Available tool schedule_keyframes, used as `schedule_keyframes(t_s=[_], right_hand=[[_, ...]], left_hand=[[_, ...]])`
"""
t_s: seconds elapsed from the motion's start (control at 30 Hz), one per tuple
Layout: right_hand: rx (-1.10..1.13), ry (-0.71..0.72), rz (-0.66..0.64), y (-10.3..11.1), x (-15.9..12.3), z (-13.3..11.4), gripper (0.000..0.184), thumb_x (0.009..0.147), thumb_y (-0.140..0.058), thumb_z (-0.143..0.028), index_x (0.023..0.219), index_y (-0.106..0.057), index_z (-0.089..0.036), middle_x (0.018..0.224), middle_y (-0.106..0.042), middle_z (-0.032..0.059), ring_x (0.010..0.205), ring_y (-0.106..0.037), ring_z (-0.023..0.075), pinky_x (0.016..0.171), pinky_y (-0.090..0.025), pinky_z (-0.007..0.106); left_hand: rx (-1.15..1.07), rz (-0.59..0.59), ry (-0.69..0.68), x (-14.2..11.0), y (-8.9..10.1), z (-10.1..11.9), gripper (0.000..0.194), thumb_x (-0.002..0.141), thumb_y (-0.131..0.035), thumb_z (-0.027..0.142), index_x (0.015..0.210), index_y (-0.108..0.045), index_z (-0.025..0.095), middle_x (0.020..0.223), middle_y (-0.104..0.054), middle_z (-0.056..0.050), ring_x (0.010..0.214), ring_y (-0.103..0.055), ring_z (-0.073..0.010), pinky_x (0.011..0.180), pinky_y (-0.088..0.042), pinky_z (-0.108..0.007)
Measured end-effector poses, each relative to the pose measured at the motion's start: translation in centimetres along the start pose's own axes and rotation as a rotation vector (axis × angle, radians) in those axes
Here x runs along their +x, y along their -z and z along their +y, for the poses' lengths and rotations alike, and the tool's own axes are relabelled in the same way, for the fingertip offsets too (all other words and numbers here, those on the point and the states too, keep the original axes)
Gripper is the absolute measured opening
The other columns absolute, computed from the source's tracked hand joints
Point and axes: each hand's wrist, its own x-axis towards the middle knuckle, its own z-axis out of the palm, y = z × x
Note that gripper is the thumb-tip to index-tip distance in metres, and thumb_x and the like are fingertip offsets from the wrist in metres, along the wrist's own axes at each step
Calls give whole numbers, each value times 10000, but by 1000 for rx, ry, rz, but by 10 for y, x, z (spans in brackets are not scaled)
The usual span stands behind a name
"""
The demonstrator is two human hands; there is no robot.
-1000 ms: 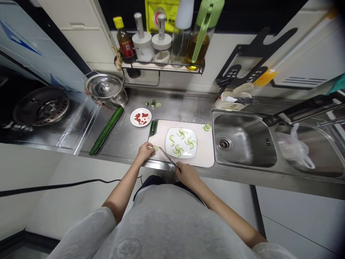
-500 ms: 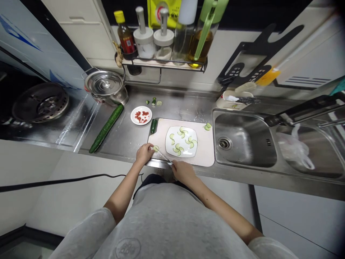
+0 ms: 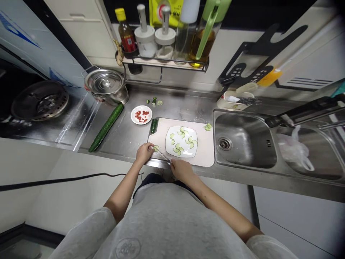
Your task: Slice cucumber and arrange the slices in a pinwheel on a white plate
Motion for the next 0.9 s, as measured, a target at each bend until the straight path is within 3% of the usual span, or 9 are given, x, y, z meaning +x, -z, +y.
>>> schedule_keyframes(t_s=[0.57,0.73,0.9], right_hand=[[-50,-18,-28,-9,6,-7,304,858,-377,-71,1063,-591,-138,897,-698,142,893,-670,251,681,-449,292],[-28,-27,-113,1,9,-9,311,864,-401,-88,1102,-595,-139,961,-696,148,936,-664,256,715,-467,302],[4,-25,-114,2,1,-2,323,858,-416,-101,1117,-606,-138,970,-695,159,969,-652,267,738,-462,316]], left_hand=[[29,-1,25,0,2,5,250,738,-602,209,975,-679,228,834,-650,-12,786,-573,-161,739,-414,-257],[68,-28,64,0,3,8,259,750,-596,225,998,-670,240,852,-660,-1,790,-580,-148,717,-411,-242],[101,-36,66,1,3,10,266,747,-592,211,1000,-666,244,853,-665,3,813,-588,-151,734,-413,-246]])
